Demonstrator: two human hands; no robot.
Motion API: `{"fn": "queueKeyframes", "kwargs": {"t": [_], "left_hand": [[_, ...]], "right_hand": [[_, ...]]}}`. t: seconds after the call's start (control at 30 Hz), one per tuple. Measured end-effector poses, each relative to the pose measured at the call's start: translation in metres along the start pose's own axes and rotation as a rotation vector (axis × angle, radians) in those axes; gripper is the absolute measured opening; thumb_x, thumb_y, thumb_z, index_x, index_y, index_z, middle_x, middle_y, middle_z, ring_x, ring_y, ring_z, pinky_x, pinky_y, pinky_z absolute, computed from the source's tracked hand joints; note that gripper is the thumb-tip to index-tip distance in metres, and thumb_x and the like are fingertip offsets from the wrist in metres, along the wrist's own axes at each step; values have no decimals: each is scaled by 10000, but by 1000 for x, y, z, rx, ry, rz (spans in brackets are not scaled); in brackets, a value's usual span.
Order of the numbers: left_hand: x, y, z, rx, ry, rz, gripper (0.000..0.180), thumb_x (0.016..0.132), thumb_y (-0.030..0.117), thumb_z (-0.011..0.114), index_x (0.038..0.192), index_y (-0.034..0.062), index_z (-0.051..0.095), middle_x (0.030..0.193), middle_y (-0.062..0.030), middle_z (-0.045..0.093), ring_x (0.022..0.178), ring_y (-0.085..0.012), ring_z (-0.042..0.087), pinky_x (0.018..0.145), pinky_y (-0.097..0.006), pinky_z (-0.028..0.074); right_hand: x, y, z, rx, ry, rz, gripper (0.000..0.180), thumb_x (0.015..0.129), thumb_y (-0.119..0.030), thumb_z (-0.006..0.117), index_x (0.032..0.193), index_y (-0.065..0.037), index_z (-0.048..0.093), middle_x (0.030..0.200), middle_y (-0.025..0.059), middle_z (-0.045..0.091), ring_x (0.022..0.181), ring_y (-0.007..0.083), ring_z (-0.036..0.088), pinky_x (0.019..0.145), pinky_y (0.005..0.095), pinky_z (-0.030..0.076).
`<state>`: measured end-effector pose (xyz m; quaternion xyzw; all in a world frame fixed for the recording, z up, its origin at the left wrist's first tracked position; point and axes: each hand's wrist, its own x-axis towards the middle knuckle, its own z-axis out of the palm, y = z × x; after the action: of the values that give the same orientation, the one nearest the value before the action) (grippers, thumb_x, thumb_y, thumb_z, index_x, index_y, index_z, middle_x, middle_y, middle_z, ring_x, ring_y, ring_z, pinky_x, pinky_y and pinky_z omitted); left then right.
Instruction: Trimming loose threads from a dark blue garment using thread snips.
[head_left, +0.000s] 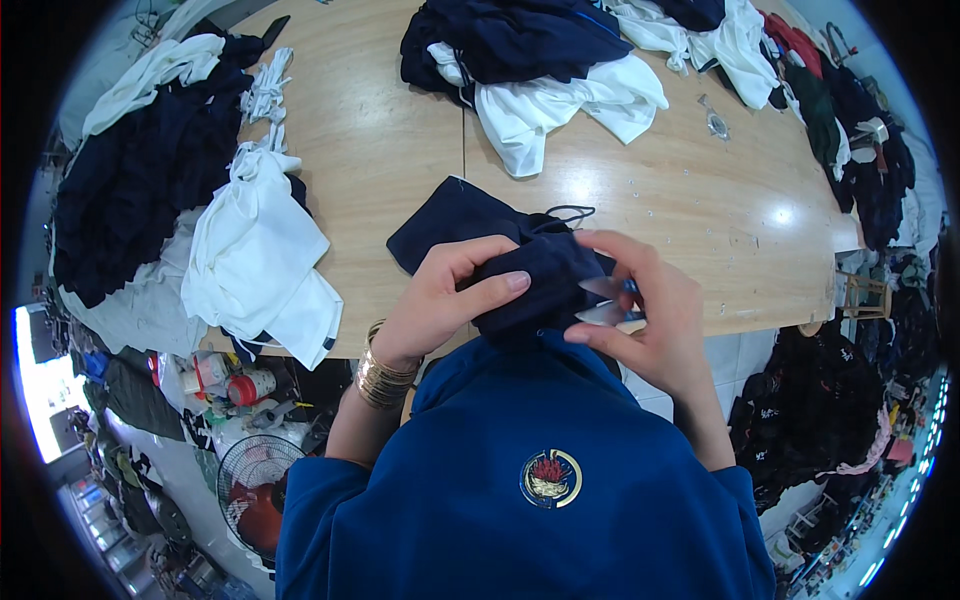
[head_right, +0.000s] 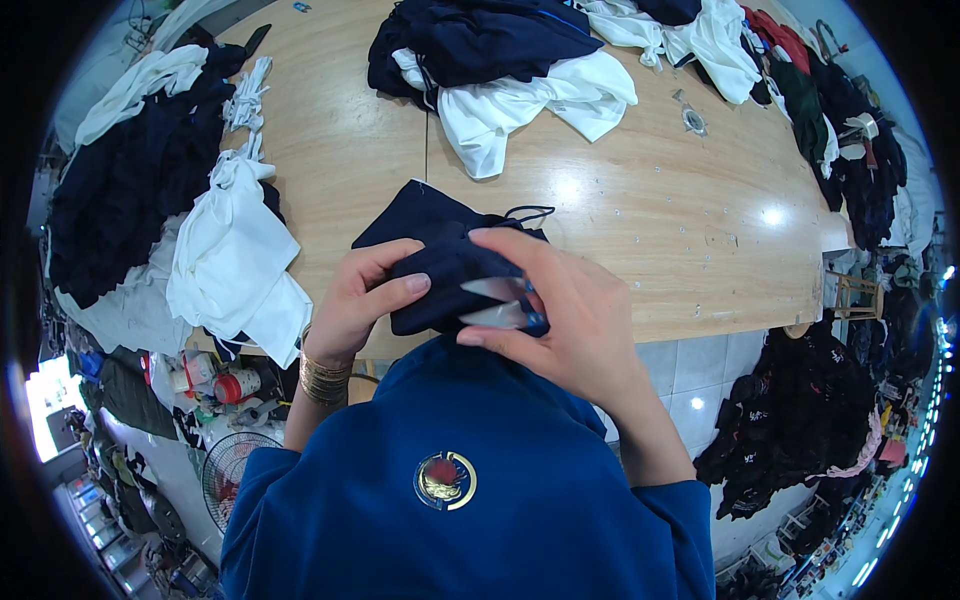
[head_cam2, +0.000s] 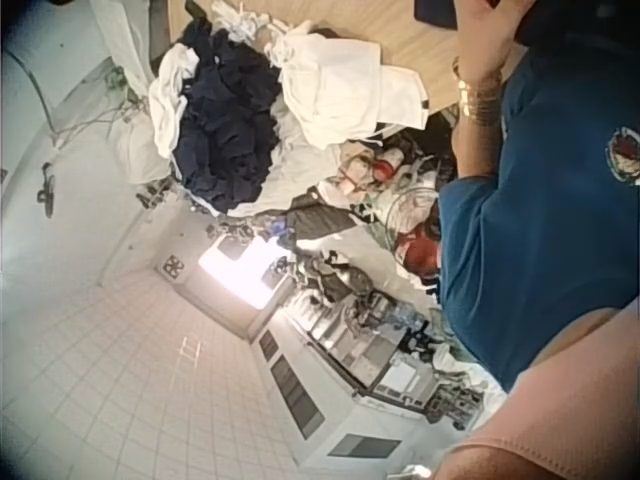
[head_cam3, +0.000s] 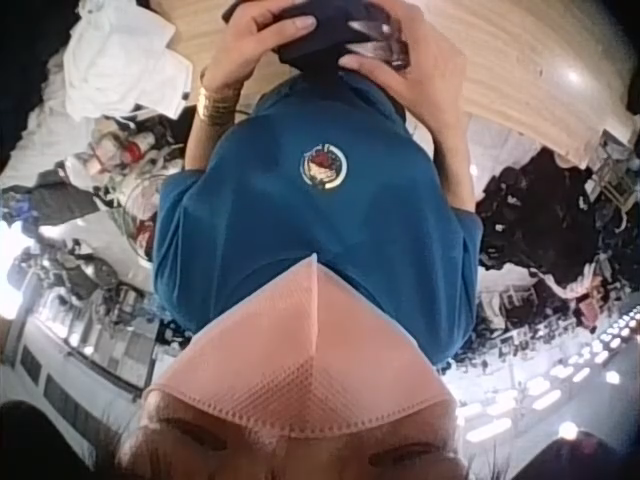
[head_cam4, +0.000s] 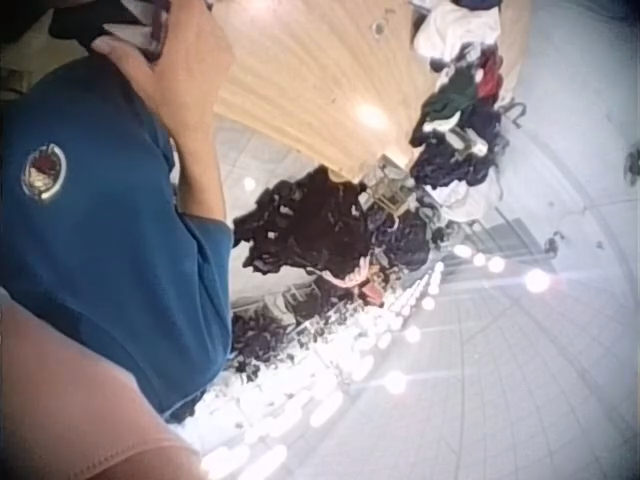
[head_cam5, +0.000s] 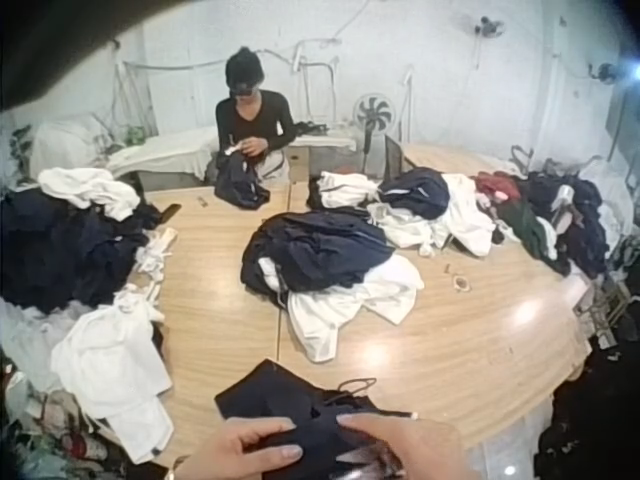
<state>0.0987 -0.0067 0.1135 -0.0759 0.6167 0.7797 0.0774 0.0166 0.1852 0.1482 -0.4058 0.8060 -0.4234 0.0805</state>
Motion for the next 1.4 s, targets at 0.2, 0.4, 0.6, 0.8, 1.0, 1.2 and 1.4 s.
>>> {"fn": "queueKeyframes", "kwargs": {"t": [0.2, 0.4, 0.6, 0.8, 1.0, 1.2, 1.4], "left_hand": [[-1, -3, -1, 0, 4, 15, 255, 805, 137, 582, 1012, -13, 577, 876, -22, 600, 777, -54, 525, 691, -193, 431], [0, -3, -2, -4, 1, 4, 260, 803, 137, 586, 1013, -16, 577, 878, -22, 602, 785, -54, 527, 707, -193, 432], [0, -6, -1, -6, 24, 47, 233, 812, 146, 595, 984, -10, 589, 859, -5, 599, 760, -39, 521, 677, -180, 425], [1, -5, -2, -16, 9, 50, 237, 810, 146, 597, 989, -9, 591, 863, -10, 602, 761, -46, 526, 683, -183, 425], [1, -5, 1, -17, 30, 44, 238, 803, 133, 606, 992, -11, 590, 855, -9, 600, 759, -43, 521, 678, -184, 428], [1, -5, 1, 30, 47, 81, 225, 784, 138, 646, 956, -1, 604, 821, 3, 597, 716, -26, 510, 627, -171, 418], [2, 1, 5, 109, 32, 89, 246, 739, 146, 694, 920, 1, 611, 803, 1, 593, 702, -46, 502, 636, -190, 415]], "right_hand": [[-4, 13, 1, -213, -19, -114, 361, 680, -324, 708, 909, -84, 565, 725, 13, 570, 591, 142, 525, 551, 277, 346], [1, 7, -1, -165, -55, -166, 342, 644, -315, 730, 862, -100, 576, 686, -7, 557, 544, 123, 480, 536, 261, 322], [-5, 13, -7, 58, -1, -348, 244, 598, -253, 762, 772, -122, 653, 545, -22, 520, 437, 120, 411, 444, 254, 275], [-5, 18, -8, 12, -77, -293, 204, 617, -203, 740, 755, -123, 612, 552, -17, 498, 471, 106, 446, 470, 244, 276], [1, 4, -9, -117, 1, -43, 375, 681, -317, 713, 942, -102, 551, 713, -2, 580, 573, 133, 503, 603, 266, 317], [-6, 13, -3, -288, -8, -100, 286, 717, -319, 679, 840, -92, 554, 700, 4, 578, 597, 141, 527, 603, 283, 313], [-4, 11, 3, -364, 57, -170, 261, 719, -315, 674, 794, -100, 546, 643, -6, 555, 578, 137, 528, 584, 277, 309]]}}
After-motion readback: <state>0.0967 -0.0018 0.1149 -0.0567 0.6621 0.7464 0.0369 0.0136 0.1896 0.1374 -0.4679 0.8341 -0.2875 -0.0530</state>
